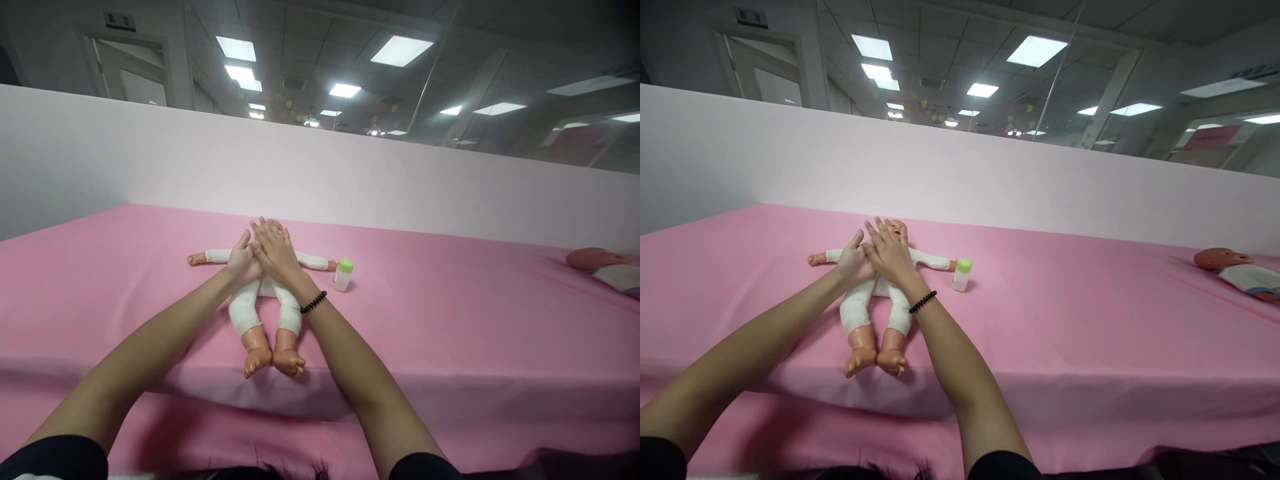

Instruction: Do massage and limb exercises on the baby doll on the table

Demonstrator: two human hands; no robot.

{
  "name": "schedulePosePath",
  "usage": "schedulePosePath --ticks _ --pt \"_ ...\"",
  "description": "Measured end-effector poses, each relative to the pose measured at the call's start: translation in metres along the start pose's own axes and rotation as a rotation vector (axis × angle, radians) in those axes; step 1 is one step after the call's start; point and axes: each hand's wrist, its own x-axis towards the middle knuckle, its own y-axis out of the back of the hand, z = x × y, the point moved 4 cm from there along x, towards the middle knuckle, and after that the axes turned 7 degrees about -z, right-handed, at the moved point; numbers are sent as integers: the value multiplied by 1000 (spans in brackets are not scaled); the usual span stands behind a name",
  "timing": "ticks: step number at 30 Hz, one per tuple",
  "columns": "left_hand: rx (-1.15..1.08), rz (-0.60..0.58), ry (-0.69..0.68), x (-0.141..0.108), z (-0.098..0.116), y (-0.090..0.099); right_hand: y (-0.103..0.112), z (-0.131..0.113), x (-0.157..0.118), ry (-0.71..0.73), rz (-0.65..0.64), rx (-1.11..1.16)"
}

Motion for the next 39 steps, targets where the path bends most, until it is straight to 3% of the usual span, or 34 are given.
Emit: schedulePosePath --ticks 3,8,10,12,16,18,20,23,27,31,33,36,39 --pt "206 12 -51 0 10 13 1 27 0 -133 53 158" --pt "1011 140 -174 -10 20 43 -17 50 -10 -223 -53 370" --pt "1306 102 -125 -14 16 49 -27 51 -13 -196 -109 379" --pt "1458 8 -85 -16 11 52 -34 52 -14 -153 -151 401" --pt "1308 -143 -95 -14 -2 58 -46 57 -12 -134 -295 389" --pt "1161 -134 -92 -11 -8 64 -50 59 -11 -204 -381 326" --pt "1059 -32 -56 -8 -13 75 -51 58 -10 -299 -414 267" --pt "975 151 -10 -8 -16 87 -47 54 -12 -478 -367 166" --pt "1093 264 -42 -13 -9 85 -33 47 -19 -587 -272 15" --pt "1467 301 -54 -19 1 76 -20 46 -22 -578 -182 -125" --pt "1504 275 -90 -20 3 72 -19 45 -21 -504 -168 -123" --pt "1284 113 -146 -18 -2 70 -27 45 -19 -345 -206 24" --pt "1037 3 -128 -13 -10 75 -36 49 -17 -274 -258 162"
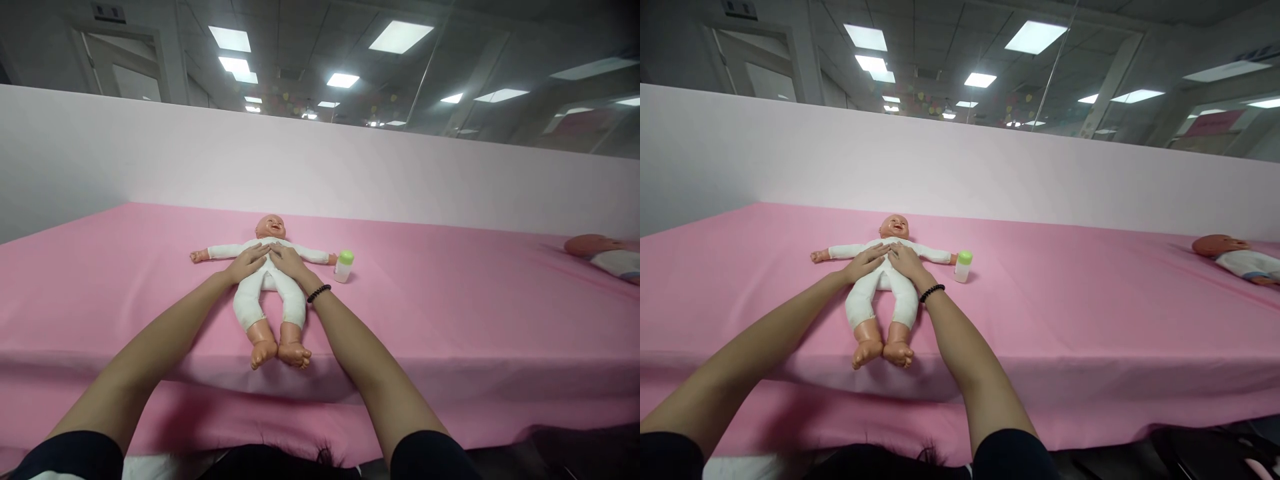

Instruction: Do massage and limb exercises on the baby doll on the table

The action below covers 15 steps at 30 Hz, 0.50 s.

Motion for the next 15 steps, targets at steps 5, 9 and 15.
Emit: schedulePosePath --ticks 5,9,15 --pt "51 24 73 2 -20 0 -12 18 10 -159 -99 63" --pt "197 131 172 -3 -23 4 -18 24 9 -280 4 79" --pt "531 219 143 -11 -12 9 -15 25 -4 -186 297 144"
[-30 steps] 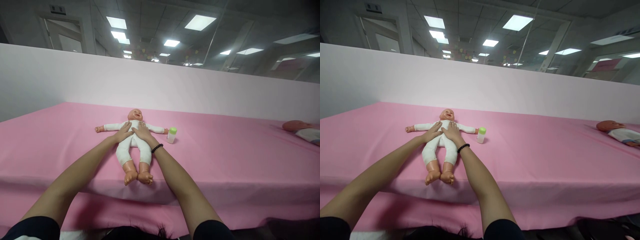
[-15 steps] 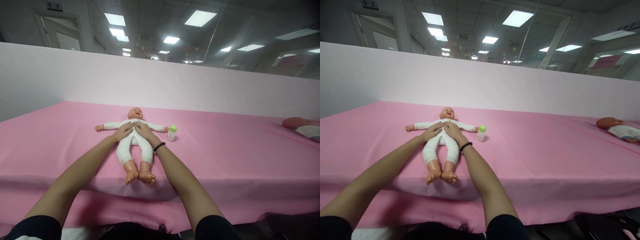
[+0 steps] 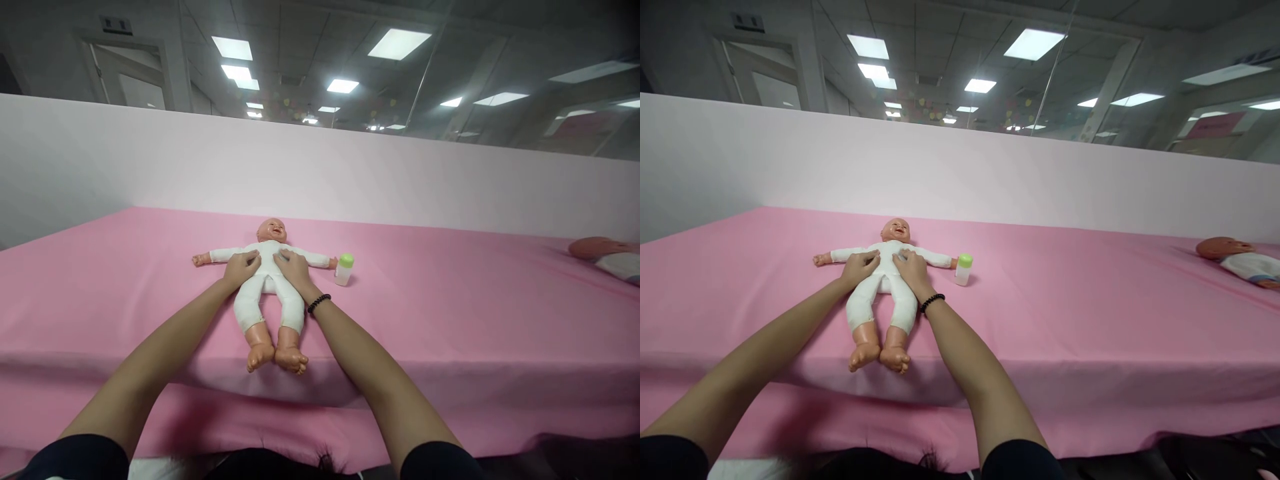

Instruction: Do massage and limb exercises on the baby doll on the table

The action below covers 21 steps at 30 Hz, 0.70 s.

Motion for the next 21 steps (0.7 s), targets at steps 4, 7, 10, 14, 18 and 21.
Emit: schedulePosePath --ticks 4,7,10,14,18,21 --pt "-95 -38 -186 1 1 2 0 1 3 190 -20 91" --pt "-145 -157 -271 5 -5 -3 -1 -1 6 283 -126 147" --pt "-152 -244 -228 8 -14 -10 -1 -3 8 243 -253 79" --pt "-108 -278 -108 12 -22 -18 -2 1 10 29 -328 -33" --pt "-73 -184 47 12 -23 -11 1 -1 7 -65 -255 -76" --pt "-85 -101 35 9 -19 -1 11 -7 0 -74 -108 -157"
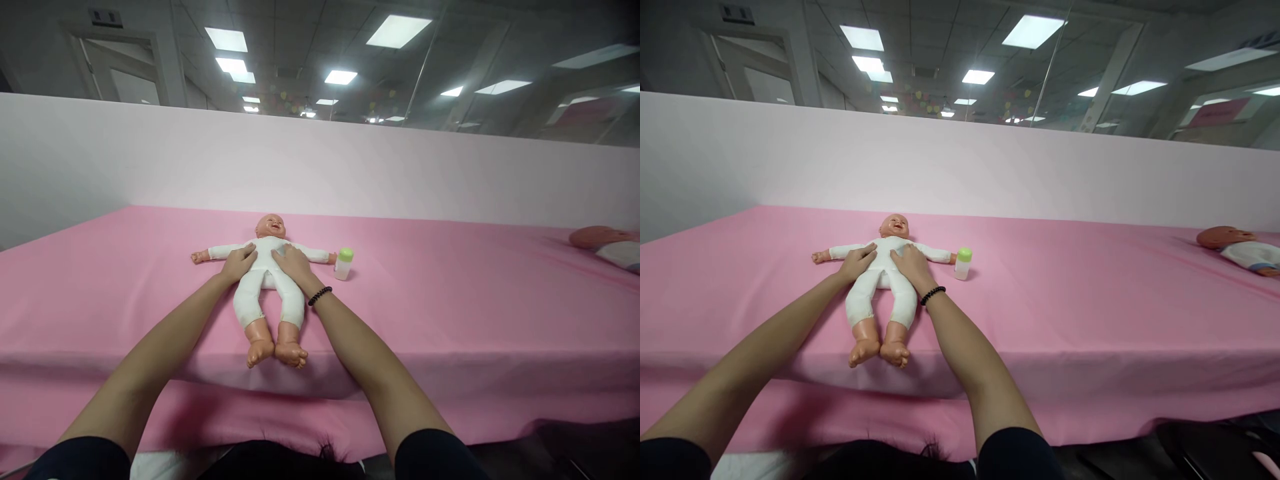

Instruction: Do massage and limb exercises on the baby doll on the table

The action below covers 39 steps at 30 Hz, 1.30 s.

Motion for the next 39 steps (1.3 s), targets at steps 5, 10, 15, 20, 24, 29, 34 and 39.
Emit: schedulePosePath --ticks 5,10,15,20,24,29,34,39 --pt "-155 -27 -175 -6 11 5 5 -7 -6 164 92 -16" --pt "-177 -186 -234 -5 17 -2 -4 -4 1 368 -17 167" --pt "-63 -245 -180 0 8 -9 -12 5 8 178 -201 119" --pt "28 -160 16 2 -2 -10 -5 5 2 -76 -115 74" --pt "54 -20 13 -2 7 -2 6 -4 -8 -114 22 -44" --pt "-88 -26 -195 -6 24 2 5 -14 -7 132 51 -17" --pt "-93 -161 -252 -6 23 -2 -4 -7 0 274 -61 150" --pt "-15 -207 -147 -1 13 -7 -12 5 10 176 -197 174"
